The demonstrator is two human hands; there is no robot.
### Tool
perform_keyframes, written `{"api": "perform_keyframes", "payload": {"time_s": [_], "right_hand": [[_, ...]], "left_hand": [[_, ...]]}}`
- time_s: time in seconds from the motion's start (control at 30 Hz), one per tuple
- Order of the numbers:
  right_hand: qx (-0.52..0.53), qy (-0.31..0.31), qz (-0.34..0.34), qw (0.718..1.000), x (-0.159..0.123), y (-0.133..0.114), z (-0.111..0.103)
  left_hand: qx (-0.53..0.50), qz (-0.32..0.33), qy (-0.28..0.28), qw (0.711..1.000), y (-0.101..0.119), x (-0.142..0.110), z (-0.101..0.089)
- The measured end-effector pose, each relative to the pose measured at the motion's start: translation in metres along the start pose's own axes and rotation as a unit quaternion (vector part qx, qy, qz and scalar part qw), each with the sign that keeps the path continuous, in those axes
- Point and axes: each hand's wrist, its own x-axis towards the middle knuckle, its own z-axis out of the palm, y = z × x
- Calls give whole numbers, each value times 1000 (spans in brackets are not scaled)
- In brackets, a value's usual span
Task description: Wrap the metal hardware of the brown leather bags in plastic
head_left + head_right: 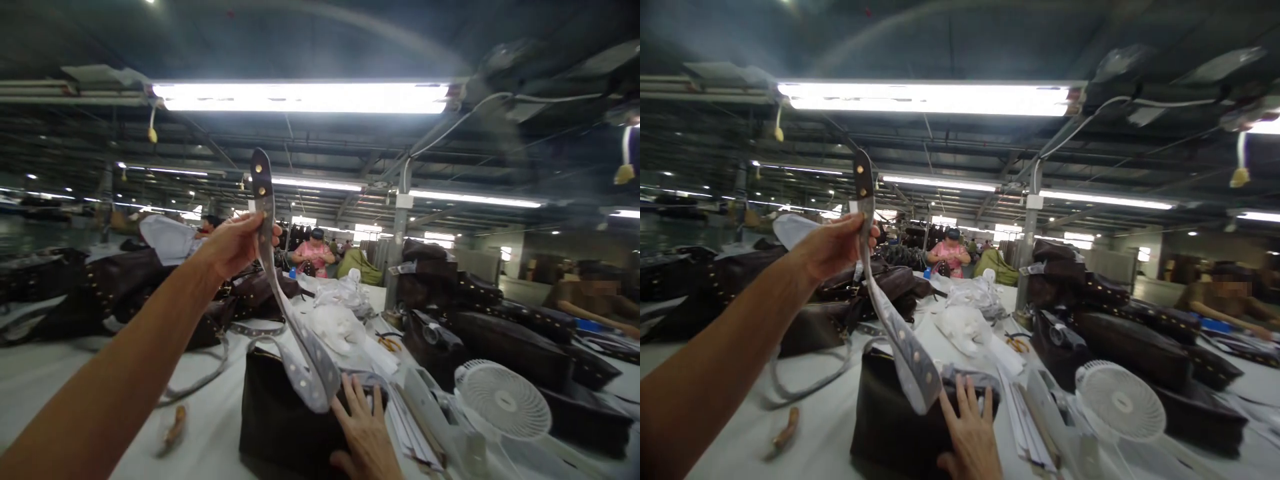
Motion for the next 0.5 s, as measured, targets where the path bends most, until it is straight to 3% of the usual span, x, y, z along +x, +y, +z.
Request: {"api": "perform_keyframes", "payload": {"time_s": [0.1,0.13,0.2,0.27,0.37,0.43,0.5], "right_hand": [[-46,26,0,999,9,15,22],[-46,31,1,998,14,17,23],[-28,23,-5,999,21,18,19],[4,8,-6,1000,21,15,14],[65,8,14,998,7,1,5],[104,22,12,994,-8,-11,0],[128,36,-6,991,-22,-21,-2]], "left_hand": [[-23,0,-39,999,27,-14,-29],[-4,-6,-65,998,29,-24,-36],[61,-81,-107,989,17,-50,-42],[86,-188,-135,969,-20,-79,-39],[83,-337,-174,921,-103,-120,-24],[61,-387,-161,906,-156,-140,-12],[35,-409,-154,899,-194,-153,0]]}}
